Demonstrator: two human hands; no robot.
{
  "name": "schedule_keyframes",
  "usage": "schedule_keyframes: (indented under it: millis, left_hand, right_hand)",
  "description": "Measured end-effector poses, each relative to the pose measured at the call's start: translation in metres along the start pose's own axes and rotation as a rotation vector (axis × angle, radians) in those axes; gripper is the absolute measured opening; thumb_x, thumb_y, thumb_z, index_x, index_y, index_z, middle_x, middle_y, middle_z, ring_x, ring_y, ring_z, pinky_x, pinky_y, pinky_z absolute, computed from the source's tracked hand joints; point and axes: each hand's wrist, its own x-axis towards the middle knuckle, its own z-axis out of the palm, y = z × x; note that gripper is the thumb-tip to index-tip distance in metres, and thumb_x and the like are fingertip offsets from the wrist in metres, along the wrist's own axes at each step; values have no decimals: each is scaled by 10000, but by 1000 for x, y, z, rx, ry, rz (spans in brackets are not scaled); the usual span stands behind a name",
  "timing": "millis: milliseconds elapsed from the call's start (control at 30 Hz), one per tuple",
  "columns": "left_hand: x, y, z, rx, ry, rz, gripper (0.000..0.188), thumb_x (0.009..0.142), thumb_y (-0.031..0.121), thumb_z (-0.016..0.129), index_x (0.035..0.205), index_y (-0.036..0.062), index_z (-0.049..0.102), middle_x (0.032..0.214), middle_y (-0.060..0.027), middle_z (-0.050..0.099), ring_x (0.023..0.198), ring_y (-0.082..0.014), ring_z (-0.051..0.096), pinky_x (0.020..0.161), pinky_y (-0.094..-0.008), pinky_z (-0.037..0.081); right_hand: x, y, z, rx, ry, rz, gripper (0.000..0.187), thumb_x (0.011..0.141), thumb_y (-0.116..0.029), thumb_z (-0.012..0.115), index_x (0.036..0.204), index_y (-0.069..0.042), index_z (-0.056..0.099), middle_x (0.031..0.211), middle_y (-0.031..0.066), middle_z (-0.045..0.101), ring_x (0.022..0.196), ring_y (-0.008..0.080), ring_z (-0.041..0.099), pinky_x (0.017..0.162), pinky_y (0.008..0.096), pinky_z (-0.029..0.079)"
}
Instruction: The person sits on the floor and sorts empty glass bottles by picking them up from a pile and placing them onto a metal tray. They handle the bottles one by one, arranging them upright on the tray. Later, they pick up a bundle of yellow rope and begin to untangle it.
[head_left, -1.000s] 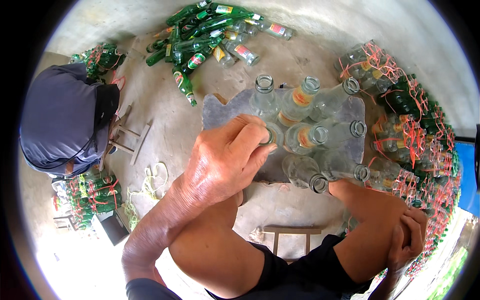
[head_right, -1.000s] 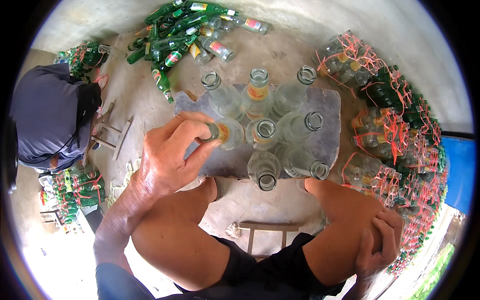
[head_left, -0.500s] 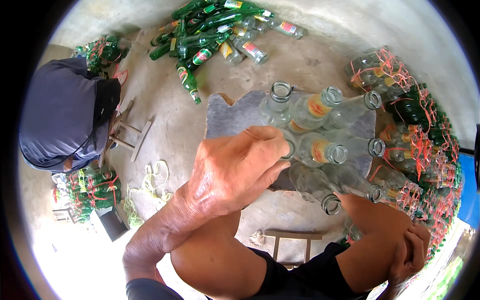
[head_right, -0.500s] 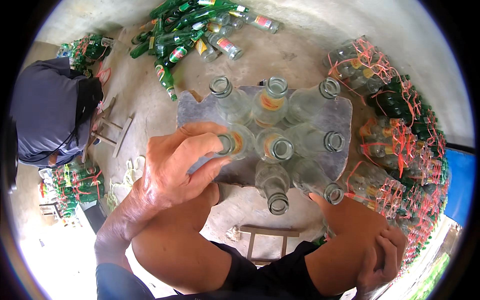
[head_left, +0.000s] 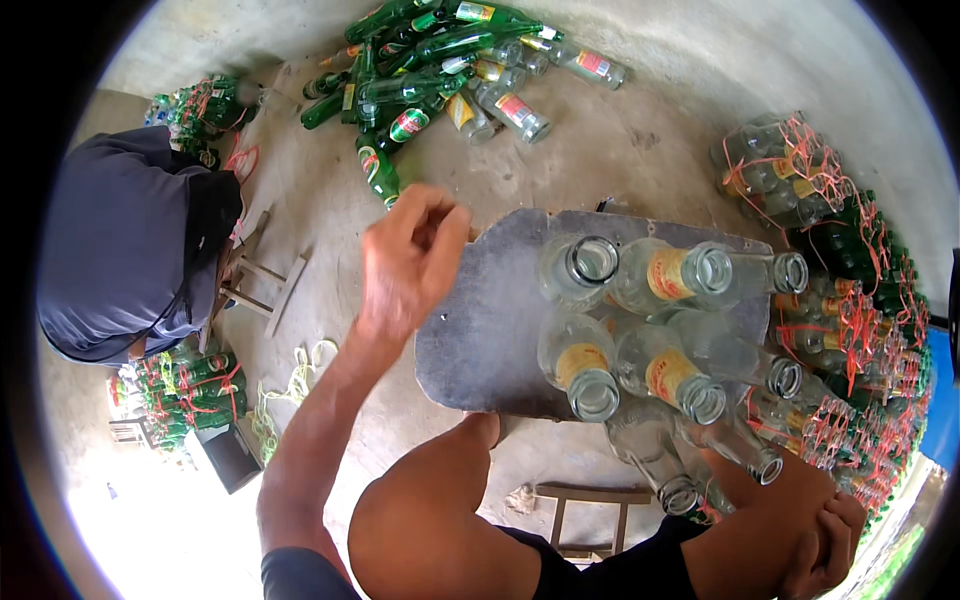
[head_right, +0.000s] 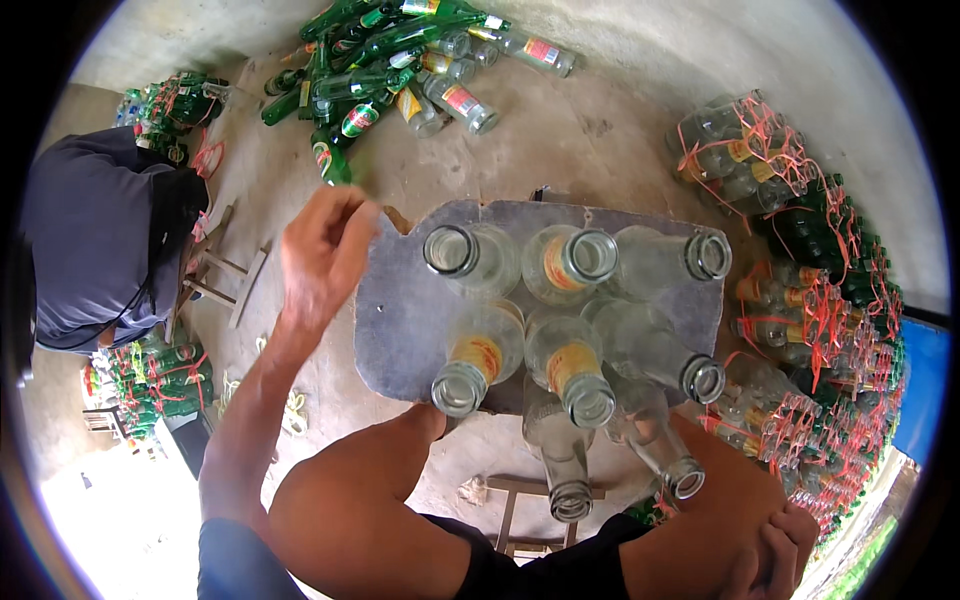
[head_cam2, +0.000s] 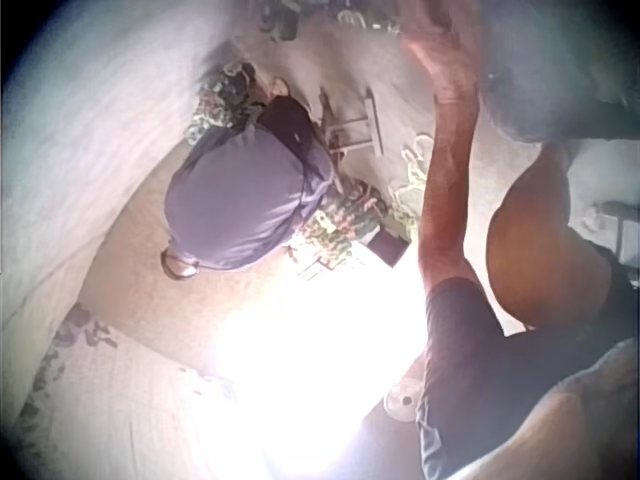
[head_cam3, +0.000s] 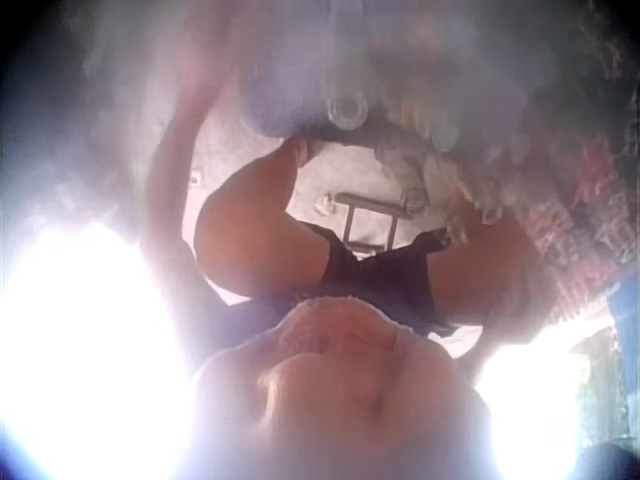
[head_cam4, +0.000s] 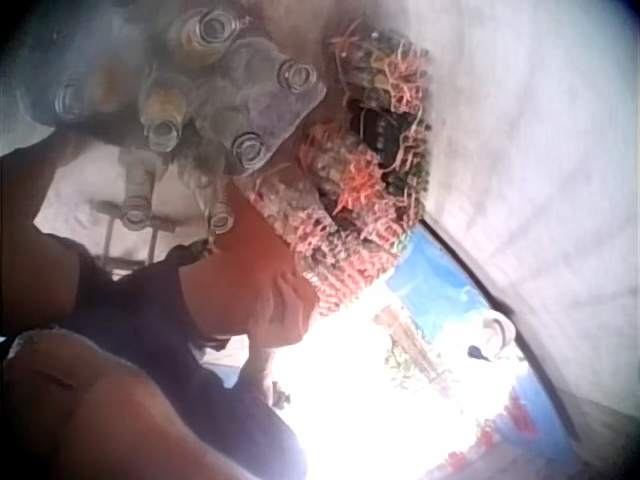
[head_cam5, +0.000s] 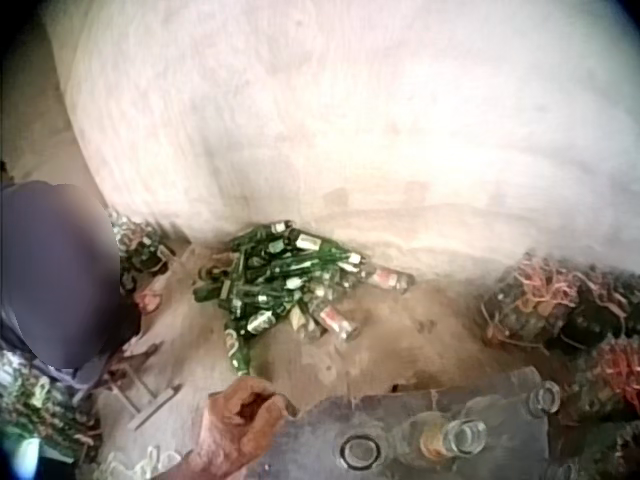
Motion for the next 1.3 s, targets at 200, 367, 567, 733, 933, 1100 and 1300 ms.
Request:
schedule_keyframes:
  millis: [200, 367, 567, 733, 933, 1100, 1300]
  left_hand:
    - [86, -103, 26, 323, -141, 37, 297, 915, 119, 720, 1201, 41, 697, 928, -129, 744, 803, -231, 721, 731, -369, 572]
    - [141, -140, 51, 577, -315, 4, 493, 875, 161, 696, 1363, 122, 630, 1125, -209, 738, 1060, -405, 708, 928, -499, 552]
    - [195, -154, 89, 729, -451, -93, 679, 888, 142, 666, 1538, 218, 485, 1246, -232, 723, 1202, -432, 669, 1019, -515, 539]
    - [223, -177, 115, 698, -495, -188, 731, 884, 84, 637, 1572, 261, 467, 1309, -239, 697, 1233, -422, 660, 1041, -510, 537]
    - [231, -198, 144, 612, -481, -294, 822, 840, 14, 610, 1604, 257, 426, 1360, -253, 667, 1273, -415, 642, 1055, -496, 534]
    - [239, -203, 158, 582, -555, -363, 862, 877, 6, 579, 1658, 276, 334, 1397, -291, 605, 888, -332, 737, 579, -433, 613]
    - [245, -213, 167, 552, -559, -400, 902, 862, -19, 565, 1666, 295, 303, 1429, -286, 586, 874, -331, 740, 578, -418, 630]
  right_hand:
    - [-10, 22, 13, -257, 2, 270, 228, 880, -236, 685, 910, -13, 716, 939, 135, 713, 830, 291, 669, 792, 414, 538]
    - [-7, 45, 14, -630, -284, 673, 231, 856, -262, 693, 847, -37, 743, 867, 112, 740, 712, 265, 693, 691, 383, 572]
    - [30, 28, 23, -158, 9, 144, 249, 823, -261, 720, 788, -15, 741, 799, 136, 745, 627, 266, 700, 598, 400, 583]
    - [18, 58, 25, -9, 169, -124, 263, 819, -234, 748, 802, 28, 725, 831, 195, 734, 698, 324, 702, 663, 432, 578]
    - [62, 23, 12, -30, -102, 22, 211, 878, -176, 765, 904, 32, 739, 935, 195, 742, 848, 342, 706, 787, 439, 582]
    - [32, 63, 12, -305, -127, 312, 175, 895, -164, 751, 900, 11, 753, 940, 160, 752, 844, 287, 714, 779, 397, 591]
    - [11, 109, 12, -1004, -439, 988, 140, 915, -149, 735, 895, -15, 769, 946, 119, 765, 839, 221, 724, 769, 346, 601]
